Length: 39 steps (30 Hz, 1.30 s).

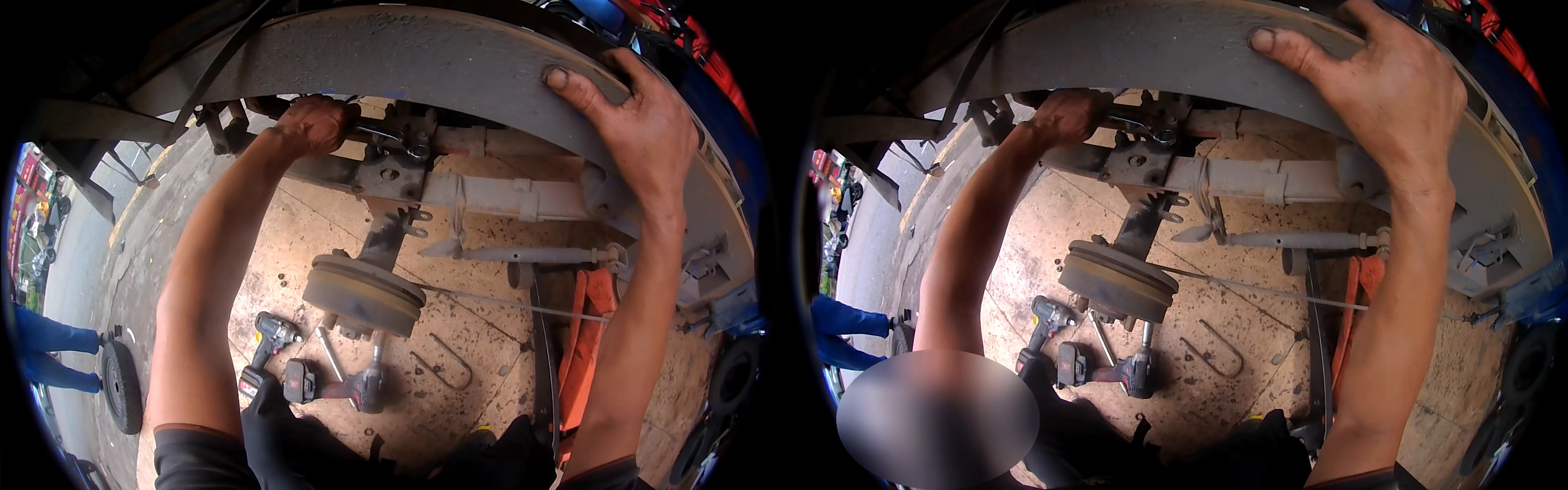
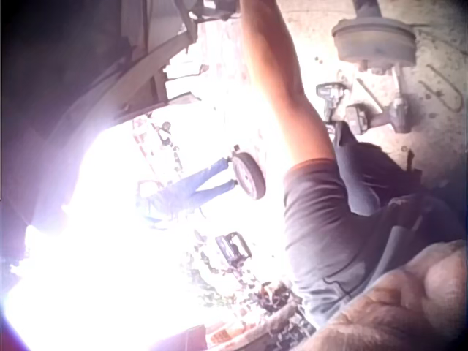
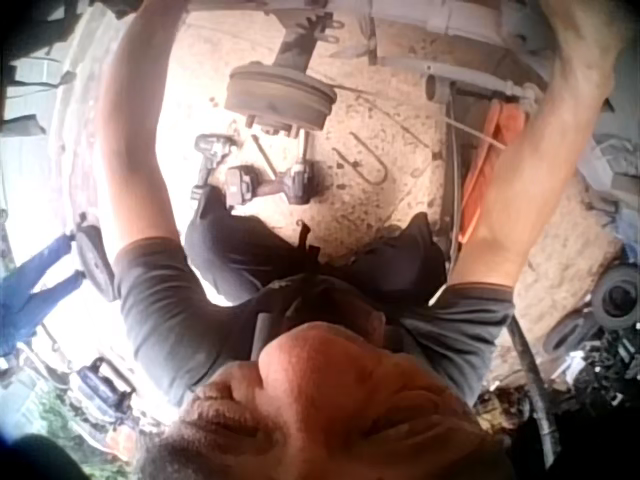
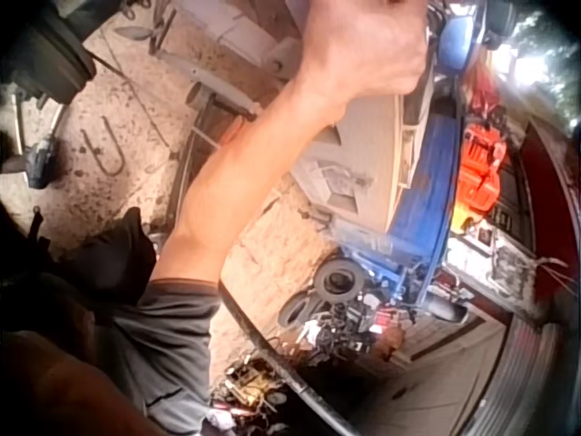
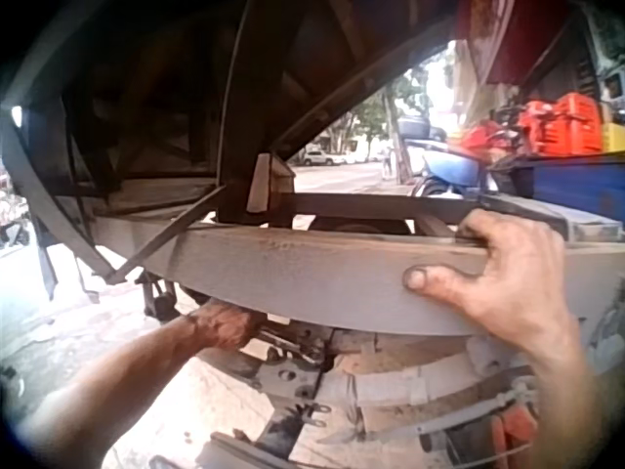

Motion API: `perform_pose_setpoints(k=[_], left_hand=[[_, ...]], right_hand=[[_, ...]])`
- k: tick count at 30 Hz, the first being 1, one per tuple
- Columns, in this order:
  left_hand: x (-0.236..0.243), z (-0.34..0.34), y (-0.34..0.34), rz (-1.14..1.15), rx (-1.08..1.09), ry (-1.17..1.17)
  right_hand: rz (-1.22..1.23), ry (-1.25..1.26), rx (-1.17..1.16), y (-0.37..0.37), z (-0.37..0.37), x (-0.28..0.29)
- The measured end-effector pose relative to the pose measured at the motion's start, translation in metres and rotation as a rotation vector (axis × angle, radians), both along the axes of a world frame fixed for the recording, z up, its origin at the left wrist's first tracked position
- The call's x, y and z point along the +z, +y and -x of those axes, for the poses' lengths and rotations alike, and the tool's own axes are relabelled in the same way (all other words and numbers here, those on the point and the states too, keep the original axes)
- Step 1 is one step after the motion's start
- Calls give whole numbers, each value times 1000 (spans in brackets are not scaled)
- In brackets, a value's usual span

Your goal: The person removes nuts and a bracket from a U-bolt on a vehicle's axle using a wrench and then pulls the U-bolt off by hand.

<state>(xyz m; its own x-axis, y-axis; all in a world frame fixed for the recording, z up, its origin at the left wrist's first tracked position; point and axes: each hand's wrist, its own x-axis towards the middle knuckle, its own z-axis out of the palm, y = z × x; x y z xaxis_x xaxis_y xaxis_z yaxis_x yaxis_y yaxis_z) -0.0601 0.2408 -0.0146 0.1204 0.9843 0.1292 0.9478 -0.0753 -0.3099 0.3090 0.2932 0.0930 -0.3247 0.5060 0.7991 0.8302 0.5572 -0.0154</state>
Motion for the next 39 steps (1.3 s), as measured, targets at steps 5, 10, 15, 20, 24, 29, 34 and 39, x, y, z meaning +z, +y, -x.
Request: perform_pose_setpoints(k=[5,10,15,20,24,29,34,39], left_hand=[[-7,12,12,2,-28,42],[-2,1,-1,35,-7,25],[-6,-3,-27,69,168,72],[41,-85,-88,313,301,-295],[64,-128,-96,556,525,-978],[30,-202,-105,85,738,-2065],[-23,-284,-23,-712,590,-2360],[-18,-283,-12,-296,556,-2475]], right_hand=[[52,26,-21,-3,1,1],[-1,12,22,3,-4,-3],[41,23,21,-5,2,2],[24,46,33,-2,-1,0],[38,44,26,-6,-1,6],[18,52,15,-11,4,5],[18,32,65,-11,7,6],[25,39,51,-7,-6,6]])
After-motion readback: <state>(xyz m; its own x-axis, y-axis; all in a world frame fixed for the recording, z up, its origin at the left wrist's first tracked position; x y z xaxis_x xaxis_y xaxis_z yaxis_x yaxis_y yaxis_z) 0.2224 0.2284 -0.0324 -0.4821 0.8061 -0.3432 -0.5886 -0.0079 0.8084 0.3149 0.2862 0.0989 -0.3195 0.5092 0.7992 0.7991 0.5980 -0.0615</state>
